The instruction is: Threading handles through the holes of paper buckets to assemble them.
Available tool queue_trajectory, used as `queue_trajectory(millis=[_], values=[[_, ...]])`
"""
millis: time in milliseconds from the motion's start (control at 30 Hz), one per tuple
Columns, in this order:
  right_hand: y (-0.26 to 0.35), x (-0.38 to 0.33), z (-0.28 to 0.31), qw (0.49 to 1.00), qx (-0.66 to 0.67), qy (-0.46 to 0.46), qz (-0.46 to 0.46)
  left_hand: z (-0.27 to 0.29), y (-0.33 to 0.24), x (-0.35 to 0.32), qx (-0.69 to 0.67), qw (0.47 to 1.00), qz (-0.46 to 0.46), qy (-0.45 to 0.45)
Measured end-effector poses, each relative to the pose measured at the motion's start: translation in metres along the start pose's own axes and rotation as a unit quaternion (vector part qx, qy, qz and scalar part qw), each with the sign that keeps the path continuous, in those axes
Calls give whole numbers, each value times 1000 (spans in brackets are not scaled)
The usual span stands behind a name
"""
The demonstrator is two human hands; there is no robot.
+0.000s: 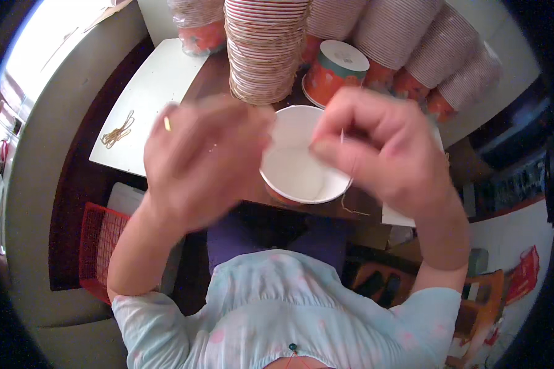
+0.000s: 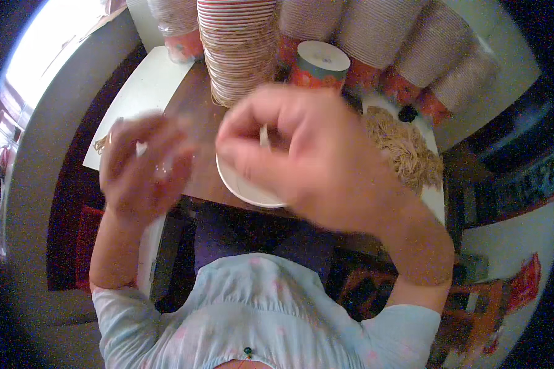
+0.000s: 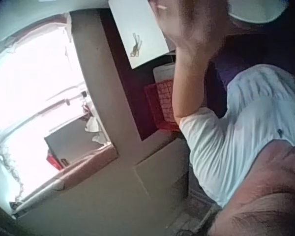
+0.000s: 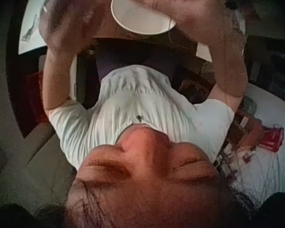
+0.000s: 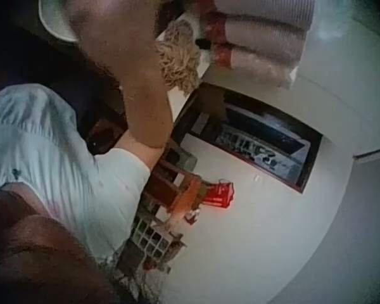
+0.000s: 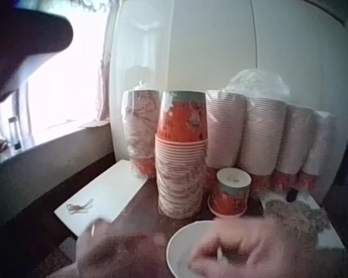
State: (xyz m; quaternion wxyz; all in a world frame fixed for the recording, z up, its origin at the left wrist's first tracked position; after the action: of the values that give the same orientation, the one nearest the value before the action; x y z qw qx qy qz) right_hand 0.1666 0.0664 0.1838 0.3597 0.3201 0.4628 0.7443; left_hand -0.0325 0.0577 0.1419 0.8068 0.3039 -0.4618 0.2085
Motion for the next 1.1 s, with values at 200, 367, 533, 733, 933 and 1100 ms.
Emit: queue_trajectory(millis=[200, 367, 533, 733, 933, 1100], values=[[-63, 44, -4, 994, -45, -1, -97, -67, 37, -50, -250, 850, 428, 179], [-128, 54, -8, 976, -104, -16, -192, -103, 35, -75, -404, 719, 523, 215], [-144, 64, -13, 970, -141, -50, -192, -104, 31, -76, -444, 666, 564, 200], [-148, 71, -17, 972, -153, -68, -165, -105, 27, -76, -480, 616, 600, 172], [-148, 73, -19, 969, -164, -100, -155, -106, 28, -80, -486, 605, 609, 166], [-150, 74, -20, 970, -157, -107, -151, -105, 27, -77, -489, 602, 608, 167]])
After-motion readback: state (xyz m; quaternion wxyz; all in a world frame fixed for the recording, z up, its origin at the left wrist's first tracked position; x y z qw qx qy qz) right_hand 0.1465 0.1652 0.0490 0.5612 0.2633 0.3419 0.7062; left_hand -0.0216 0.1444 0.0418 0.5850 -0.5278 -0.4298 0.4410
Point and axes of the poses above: each hand's wrist, its own x-axis towards the middle knuckle, its own z-axis out of the back of the hand, y = z × x, the point moved 2 cm from there along x, towards the middle knuckle, and after that the axes turned 5 degrees about -z, right-handed, at the moved point
